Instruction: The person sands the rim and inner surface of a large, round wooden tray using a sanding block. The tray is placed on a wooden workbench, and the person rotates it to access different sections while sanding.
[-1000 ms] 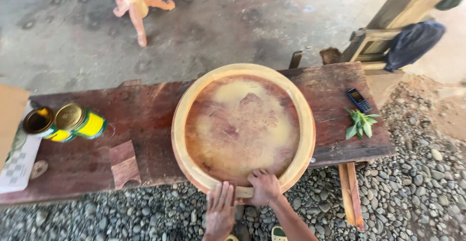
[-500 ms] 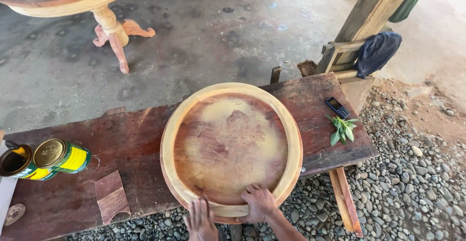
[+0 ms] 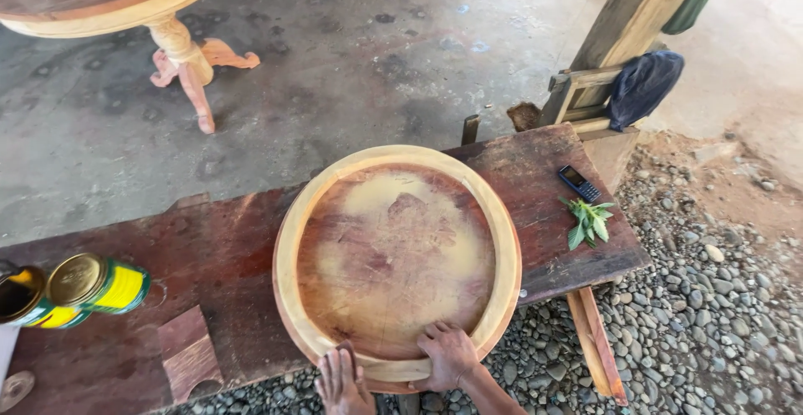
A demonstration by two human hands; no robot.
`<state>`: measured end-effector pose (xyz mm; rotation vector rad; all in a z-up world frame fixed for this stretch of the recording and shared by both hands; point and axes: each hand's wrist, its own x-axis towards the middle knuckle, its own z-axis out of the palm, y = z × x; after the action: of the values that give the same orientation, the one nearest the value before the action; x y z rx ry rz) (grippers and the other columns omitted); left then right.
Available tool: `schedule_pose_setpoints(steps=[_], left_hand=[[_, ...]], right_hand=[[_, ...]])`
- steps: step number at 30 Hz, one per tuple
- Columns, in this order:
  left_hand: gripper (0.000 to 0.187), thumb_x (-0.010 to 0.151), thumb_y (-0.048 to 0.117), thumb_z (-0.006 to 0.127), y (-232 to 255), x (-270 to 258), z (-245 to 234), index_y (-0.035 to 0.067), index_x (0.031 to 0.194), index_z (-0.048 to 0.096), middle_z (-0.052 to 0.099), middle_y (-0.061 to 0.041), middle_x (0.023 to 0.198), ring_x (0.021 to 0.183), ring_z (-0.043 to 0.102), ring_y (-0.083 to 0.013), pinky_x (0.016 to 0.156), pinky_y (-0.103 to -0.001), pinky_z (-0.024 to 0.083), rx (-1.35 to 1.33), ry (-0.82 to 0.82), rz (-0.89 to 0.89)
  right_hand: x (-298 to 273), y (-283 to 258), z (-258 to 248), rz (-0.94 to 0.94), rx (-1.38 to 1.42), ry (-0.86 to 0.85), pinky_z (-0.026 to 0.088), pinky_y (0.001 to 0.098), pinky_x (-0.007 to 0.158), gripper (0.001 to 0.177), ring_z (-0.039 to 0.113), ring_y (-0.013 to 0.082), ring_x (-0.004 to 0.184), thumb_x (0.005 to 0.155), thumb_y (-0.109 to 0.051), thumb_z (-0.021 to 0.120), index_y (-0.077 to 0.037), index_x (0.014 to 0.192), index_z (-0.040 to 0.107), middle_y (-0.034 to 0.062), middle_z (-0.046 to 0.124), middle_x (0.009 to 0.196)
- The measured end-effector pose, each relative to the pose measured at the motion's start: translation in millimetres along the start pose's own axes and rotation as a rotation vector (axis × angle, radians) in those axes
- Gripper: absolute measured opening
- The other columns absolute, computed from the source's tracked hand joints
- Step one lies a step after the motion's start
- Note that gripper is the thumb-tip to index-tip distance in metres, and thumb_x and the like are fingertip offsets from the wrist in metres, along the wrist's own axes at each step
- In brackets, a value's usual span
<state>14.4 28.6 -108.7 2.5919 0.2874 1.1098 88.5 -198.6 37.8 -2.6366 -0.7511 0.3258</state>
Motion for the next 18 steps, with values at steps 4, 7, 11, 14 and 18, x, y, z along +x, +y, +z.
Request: schedule_pose_setpoints(steps=[4,7,11,14,18], left_hand=[[0.048,0.104,0.032,0.045,-43.2,77.9,5.1,0.007,0.144,0.054,0.046,-0.018,0.157,0.148,0.044,-0.0393,0.113,-0.066,0.042,-0.001,-0.303,-0.124],[0.050,0.103,0.031,0.047,-59.0,111.4,16.0,0.005,0.145,0.054,0.044,-0.018,0.158,0.148,0.041,-0.0395,0.113,-0.067,0.041,0.022,-0.401,-0.191],[0.051,0.101,0.031,0.050,-39.2,53.3,21.2,0.005,0.144,0.056,0.044,-0.020,0.158,0.149,0.036,-0.0452,0.111,-0.067,0.037,-0.024,-0.267,-0.138],[0.050,0.100,0.031,0.049,-26.7,8.0,7.4,0.005,0.142,0.057,0.046,-0.019,0.156,0.147,0.039,-0.0423,0.110,-0.065,0.038,-0.084,-0.154,-0.060],[0.044,0.102,0.028,0.047,-27.9,72.9,-16.1,0.007,0.139,0.059,0.048,-0.018,0.156,0.149,0.042,-0.0365,0.112,-0.065,0.038,-0.048,-0.281,-0.071]], right_hand=[[-1.6,-0.8,-0.3,-0.024,0.012,0.007,0.045,0.0471,0.099,0.070,0.059,0.0338,0.112,0.058,-0.062,0.087,-0.007,0.096,0.069,0.0118,0.064,0.106],[-0.5,1.2,1.0,-0.025,0.001,0.003,0.043,0.0477,0.102,0.071,0.060,0.0337,0.109,0.059,-0.063,0.088,-0.006,0.096,0.068,0.0129,0.063,0.106],[-0.1,-1.4,-9.0,0.000,0.008,-0.033,0.044,0.0464,0.101,0.070,0.059,0.0333,0.110,0.060,-0.063,0.087,-0.006,0.095,0.068,0.0120,0.063,0.104],[-0.9,-3.2,-6.4,-0.018,0.009,-0.026,0.045,0.0467,0.100,0.070,0.060,0.0339,0.108,0.058,-0.063,0.088,-0.006,0.095,0.068,0.0123,0.063,0.103],[-1.4,0.9,1.1,-0.044,-0.013,0.024,0.047,0.0474,0.096,0.068,0.061,0.0346,0.108,0.057,-0.062,0.088,-0.007,0.092,0.069,0.0126,0.064,0.103]])
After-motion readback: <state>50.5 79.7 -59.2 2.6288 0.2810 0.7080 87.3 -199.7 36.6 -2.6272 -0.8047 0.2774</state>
